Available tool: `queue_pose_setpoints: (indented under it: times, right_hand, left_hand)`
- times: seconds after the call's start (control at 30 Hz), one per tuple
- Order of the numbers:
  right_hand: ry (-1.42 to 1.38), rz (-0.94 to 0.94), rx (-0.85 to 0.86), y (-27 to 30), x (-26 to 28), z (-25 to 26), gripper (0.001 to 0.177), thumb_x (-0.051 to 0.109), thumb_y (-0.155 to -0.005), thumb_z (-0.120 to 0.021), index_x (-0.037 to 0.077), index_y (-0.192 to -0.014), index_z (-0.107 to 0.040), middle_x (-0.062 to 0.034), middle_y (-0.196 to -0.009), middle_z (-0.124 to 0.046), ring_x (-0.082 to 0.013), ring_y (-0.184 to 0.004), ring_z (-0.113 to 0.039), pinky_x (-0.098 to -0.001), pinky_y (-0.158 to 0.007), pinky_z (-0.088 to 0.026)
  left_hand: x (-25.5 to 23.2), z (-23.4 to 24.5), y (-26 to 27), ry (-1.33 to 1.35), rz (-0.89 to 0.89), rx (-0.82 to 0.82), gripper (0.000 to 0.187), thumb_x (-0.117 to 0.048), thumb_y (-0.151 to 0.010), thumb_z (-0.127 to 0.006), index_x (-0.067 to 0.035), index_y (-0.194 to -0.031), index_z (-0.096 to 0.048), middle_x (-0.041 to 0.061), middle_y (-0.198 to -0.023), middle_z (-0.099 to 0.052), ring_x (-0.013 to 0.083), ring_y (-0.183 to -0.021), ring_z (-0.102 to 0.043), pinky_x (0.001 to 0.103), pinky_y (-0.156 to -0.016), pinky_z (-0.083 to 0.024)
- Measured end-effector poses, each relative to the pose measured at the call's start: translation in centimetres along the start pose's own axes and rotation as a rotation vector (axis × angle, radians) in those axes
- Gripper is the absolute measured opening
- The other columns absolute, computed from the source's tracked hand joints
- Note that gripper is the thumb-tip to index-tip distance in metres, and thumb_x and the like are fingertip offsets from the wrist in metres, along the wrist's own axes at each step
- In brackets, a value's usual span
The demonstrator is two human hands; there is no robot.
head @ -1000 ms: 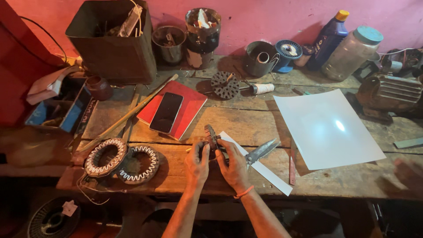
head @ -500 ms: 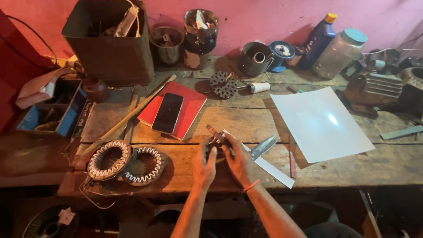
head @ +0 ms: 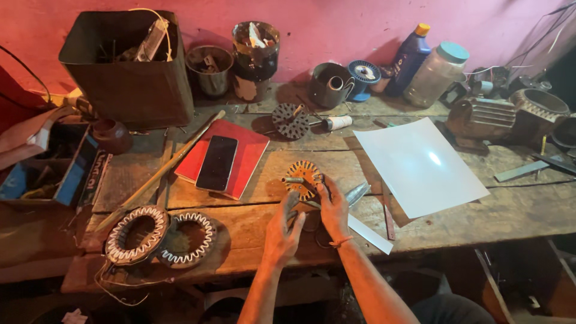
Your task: The person cuts a white paper strip into small pieces using scissors and repeatedly wraps them around a small cylindrical object. The person also folds the paper strip and continues cutting and wrapping throughout the clip.
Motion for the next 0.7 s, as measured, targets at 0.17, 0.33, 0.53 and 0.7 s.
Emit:
queue_pose_setpoints:
  times: [0.17,0.33,0.53,0.7]
  right_hand:
    - [-0.075,-0.037,0.009,0.0,-0.6,-0.3,0.039,0.023,-0.101,-0.064,0.004,-0.135,-0.065,-0.0044,-0.118,-0.074,-0.0087,-0.105,-0.064,-0.0264,-0.090,-0.054]
    - [-0.014,0.009,0.012,0.2,0.8,-0.3,0.039,0.023,-0.102,-0.064,0.003,-0.135,-0.064,-0.0057,-0.118,-0.075,-0.0090,-0.105,-0.065,-0.0267,-0.090,-0.054]
    - [-0.023,0.014,0.032,0.5,1.7,-0.4,0.040,0.025,-0.102,-0.064,0.003,-0.135,-0.064,-0.0074,-0.118,-0.075,-0.0098,-0.106,-0.066,-0.0277,-0.090,-0.055]
    - [0.026,0.102,0.015,0.8,2.9,-0.5,0.041,0.023,-0.100,-0.068,0.003,-0.135,-0.065,-0.0094,-0.122,-0.075,-0.0118,-0.109,-0.067,-0.0286,-0.089,-0.056]
  left_hand:
    - [-0.7,0.1,0.0,-0.049,0.014,0.004,0.057,-0.009,-0.095,-0.064,0.000,-0.149,-0.045,0.020,-0.147,-0.059,0.0303,-0.136,-0.059,0.038,-0.106,-0.052]
    - [-1.0,0.1,0.1,-0.053,0.025,0.012,0.054,-0.009,-0.096,-0.064,0.000,-0.147,-0.047,0.020,-0.146,-0.060,0.0300,-0.135,-0.059,0.039,-0.106,-0.052]
    - [-1.1,0.1,0.1,-0.088,0.010,0.001,0.053,-0.011,-0.095,-0.065,0.000,-0.145,-0.049,0.020,-0.142,-0.062,0.0295,-0.131,-0.062,0.039,-0.105,-0.052]
    - [-1.3,0.6,0.2,-0.051,0.012,-0.045,0.050,-0.011,-0.096,-0.064,-0.001,-0.144,-0.052,0.018,-0.139,-0.066,0.0282,-0.127,-0.067,0.037,-0.102,-0.055]
Point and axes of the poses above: each hand's wrist, its own y-axis away from the middle knuckle, its own z-axis out of the back of the hand, x = y × z, the point moved 10 cm from there along -y, towards the middle knuckle
